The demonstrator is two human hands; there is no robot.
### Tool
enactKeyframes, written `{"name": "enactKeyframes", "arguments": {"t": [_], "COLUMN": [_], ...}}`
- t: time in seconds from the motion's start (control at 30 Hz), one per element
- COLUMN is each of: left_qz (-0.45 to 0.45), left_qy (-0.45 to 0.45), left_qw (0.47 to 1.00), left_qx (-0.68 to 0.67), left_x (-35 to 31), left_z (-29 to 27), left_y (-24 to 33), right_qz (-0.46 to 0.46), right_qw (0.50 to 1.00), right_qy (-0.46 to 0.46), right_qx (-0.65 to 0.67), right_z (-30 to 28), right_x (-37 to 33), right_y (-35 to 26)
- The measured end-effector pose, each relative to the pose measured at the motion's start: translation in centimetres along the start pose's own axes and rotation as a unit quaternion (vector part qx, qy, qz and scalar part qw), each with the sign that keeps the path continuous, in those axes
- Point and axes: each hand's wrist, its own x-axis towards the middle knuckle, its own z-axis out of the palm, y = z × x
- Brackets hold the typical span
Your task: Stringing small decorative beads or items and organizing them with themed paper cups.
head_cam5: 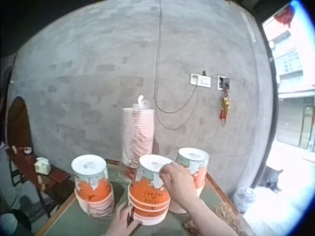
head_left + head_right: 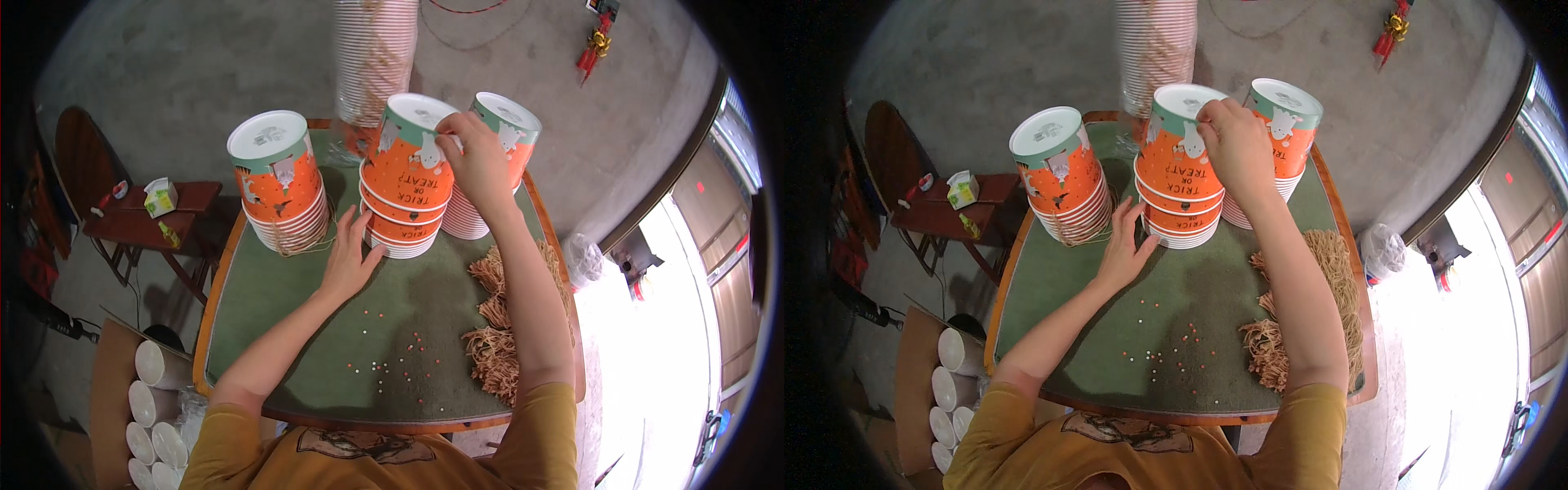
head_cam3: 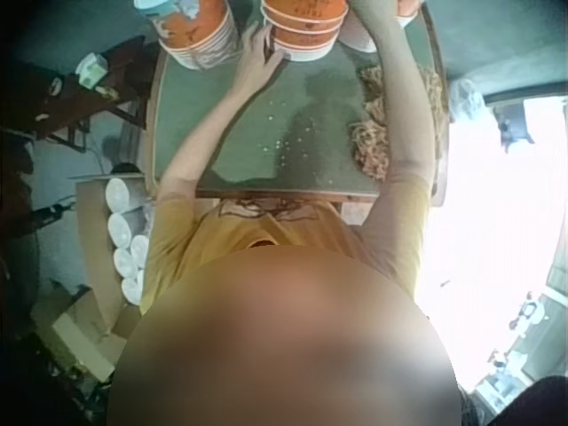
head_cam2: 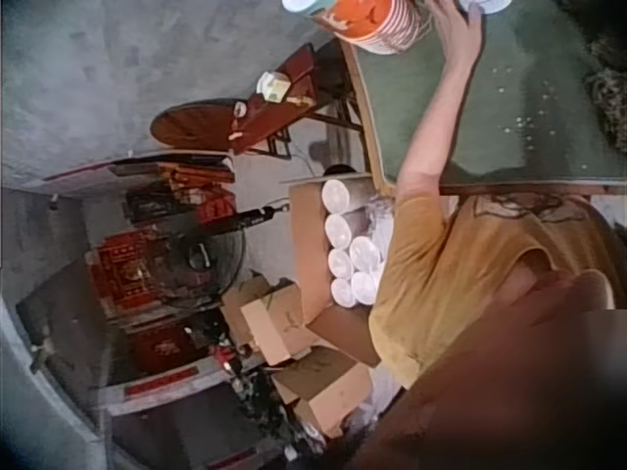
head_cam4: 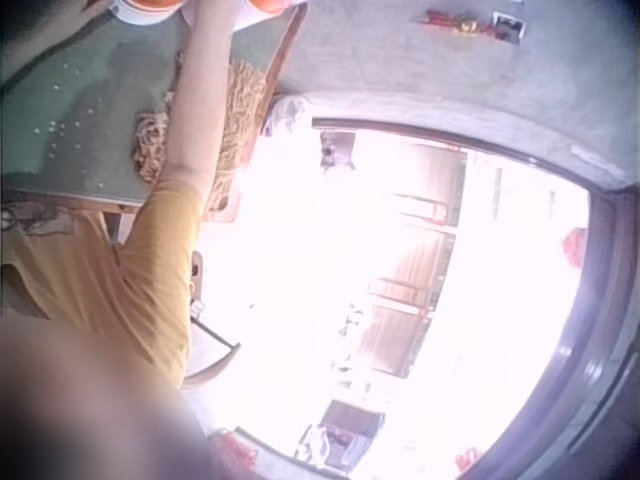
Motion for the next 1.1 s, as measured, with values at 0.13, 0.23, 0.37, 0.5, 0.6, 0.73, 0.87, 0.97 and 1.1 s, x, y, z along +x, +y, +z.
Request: {"name": "enactKeyframes", "arguments": {"t": [0.13, 0.23, 0.37, 0.5, 0.6, 0.73, 0.87, 0.97, 1.1], "left_qz": [-0.005, 0.012, 0.001, -0.019, -0.071, -0.115, 0.084, 0.157, 0.196], "left_qy": [0.017, 0.037, 0.094, 0.023, 0.025, -0.117, -0.199, -0.213, -0.214], "left_qw": [1.0, 0.999, 0.994, 0.855, 0.807, 0.93, 0.976, 0.962, 0.95], "left_qx": [-0.01, -0.036, -0.06, -0.518, -0.585, -0.329, 0.004, 0.065, 0.112], "left_x": [0.2, 1.2, 2.6, 3.1, 1.1, -1.3, -3.4, -4.5, -5.2], "left_z": [0.0, 0.0, -1.3, -6.0, -7.9, -11.9, -12.4, -12.0, -11.5], "left_y": [-0.1, 0.0, 0.7, 8.3, 13.8, 12.8, 11.8, 12.2, 12.8], "right_qz": [-0.012, -0.029, -0.025, -0.079, -0.012, 0.22, 0.172, 0.183, 0.202], "right_qw": [0.999, 0.994, 0.975, 0.971, 0.989, 0.968, 0.954, 0.951, 0.953], "right_qy": [0.041, 0.105, 0.221, 0.227, 0.117, -0.123, -0.231, -0.22, -0.2], "right_qx": [0.005, 0.019, 0.0, 0.011, 0.092, 0.014, -0.087, -0.117, -0.109], "right_z": [-2.1, -4.2, -7.3, -8.0, -7.4, -8.6, -9.5, -8.7, -8.8], "right_x": [-0.1, -1.0, -4.0, -10.0, -15.6, -21.3, -26.7, -28.9, -28.9], "right_y": [-1.2, -2.2, -3.8, -5.3, -5.6, -2.1, 1.4, 2.3, 1.8]}}
